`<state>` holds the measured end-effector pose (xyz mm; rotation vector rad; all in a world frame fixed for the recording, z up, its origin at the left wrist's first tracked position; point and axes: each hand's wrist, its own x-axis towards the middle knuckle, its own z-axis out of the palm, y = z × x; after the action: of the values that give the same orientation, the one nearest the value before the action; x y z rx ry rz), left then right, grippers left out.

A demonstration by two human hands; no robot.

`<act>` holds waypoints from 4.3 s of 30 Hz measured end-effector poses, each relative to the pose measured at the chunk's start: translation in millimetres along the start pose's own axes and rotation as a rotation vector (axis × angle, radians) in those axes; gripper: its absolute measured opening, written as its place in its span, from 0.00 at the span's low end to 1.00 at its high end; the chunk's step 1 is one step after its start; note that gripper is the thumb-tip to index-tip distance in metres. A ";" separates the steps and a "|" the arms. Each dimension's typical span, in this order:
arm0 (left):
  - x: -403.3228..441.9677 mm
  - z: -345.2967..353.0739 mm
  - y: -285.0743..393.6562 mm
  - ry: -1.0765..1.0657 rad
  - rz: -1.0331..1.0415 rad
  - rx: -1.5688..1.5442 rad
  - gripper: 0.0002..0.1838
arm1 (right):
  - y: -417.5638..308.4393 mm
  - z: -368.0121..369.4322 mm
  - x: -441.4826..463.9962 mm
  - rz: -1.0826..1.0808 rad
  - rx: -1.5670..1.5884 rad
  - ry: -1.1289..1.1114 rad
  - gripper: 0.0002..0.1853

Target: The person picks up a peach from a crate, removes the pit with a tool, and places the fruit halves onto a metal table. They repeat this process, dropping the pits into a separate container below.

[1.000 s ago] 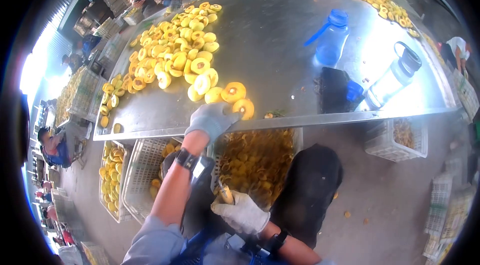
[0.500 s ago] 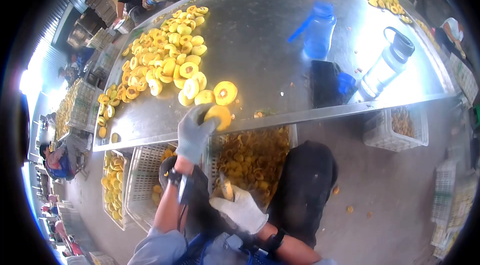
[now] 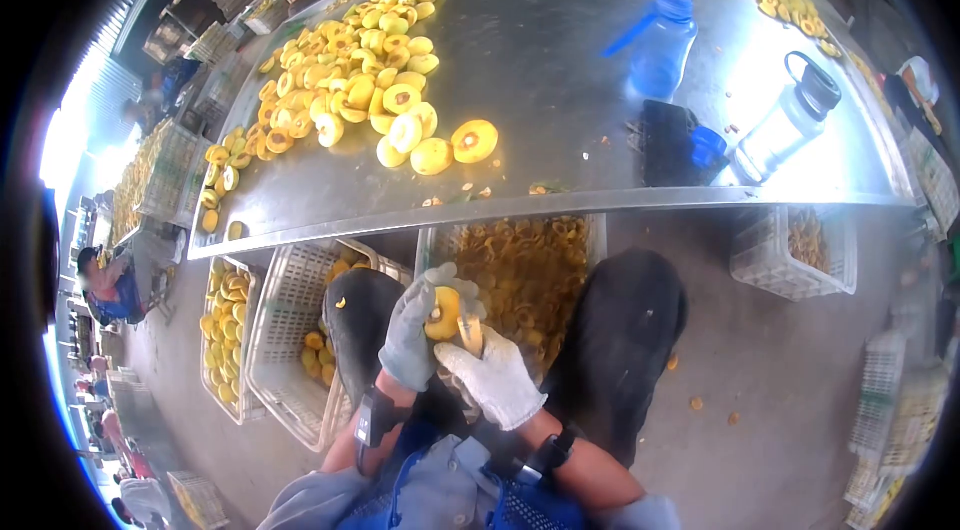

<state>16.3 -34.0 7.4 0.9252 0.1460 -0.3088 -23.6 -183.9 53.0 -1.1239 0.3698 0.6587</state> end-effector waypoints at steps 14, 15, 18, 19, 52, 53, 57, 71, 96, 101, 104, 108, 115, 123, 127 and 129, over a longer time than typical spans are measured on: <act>-13.3 9.6 8.7 -0.023 0.294 0.673 0.31 | 30.5 -4.9 11.5 -0.296 -0.630 0.133 0.16; -13.8 11.2 7.6 -0.001 0.337 0.808 0.31 | 35.4 -7.3 14.0 -0.323 -0.641 0.130 0.16; -14.8 12.8 4.5 0.043 0.433 0.998 0.30 | 47.5 -12.2 19.5 -0.368 -0.633 0.101 0.15; -15.1 12.6 3.9 0.054 0.459 1.025 0.30 | 49.5 -13.0 20.0 -0.376 -0.623 0.088 0.15; -26.9 8.6 4.8 0.156 0.364 0.944 0.22 | 47.4 -10.9 17.7 -0.069 -0.373 -0.183 0.08; -27.2 7.6 4.8 0.155 0.368 0.953 0.22 | 46.9 -10.4 16.7 -0.052 -0.354 -0.186 0.08; -27.6 6.0 3.9 0.158 0.331 0.919 0.22 | 44.9 -7.1 13.9 -0.019 -0.329 -0.175 0.09; -45.4 -29.2 42.5 -0.050 -0.063 0.726 0.34 | 11.2 -4.1 -1.5 0.031 0.024 -0.084 0.09; -29.7 9.5 9.8 0.311 0.269 0.613 0.23 | 36.6 0.6 17.9 -0.256 -0.680 0.153 0.18; -35.6 19.6 9.3 0.338 0.366 0.950 0.26 | 44.9 -4.1 22.1 -0.281 -0.632 0.098 0.17; -34.8 17.9 5.7 0.346 0.390 0.984 0.27 | 47.6 -4.6 20.2 -0.151 -0.346 -0.010 0.13; -36.1 13.9 -1.2 0.370 0.443 1.077 0.26 | 40.9 -8.9 16.2 0.021 -0.004 -0.219 0.10; -40.0 14.6 -1.3 0.349 0.491 1.141 0.26 | 28.8 -1.9 8.6 -0.008 -0.087 -0.196 0.09; -47.9 12.7 6.0 0.223 0.451 1.129 0.33 | 24.3 -0.5 5.1 0.084 -0.191 -0.168 0.07; -49.4 14.6 35.4 0.041 0.296 0.997 0.37 | 31.5 -3.4 9.7 0.008 -0.222 -0.172 0.09; -45.3 13.2 36.8 0.049 0.207 0.916 0.38 | 30.0 -2.1 7.7 0.009 -0.255 -0.197 0.10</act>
<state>-14.7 -14.9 54.8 1.8414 -0.0610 -0.1499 -37.3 -175.3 26.4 -1.2858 0.1241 0.8337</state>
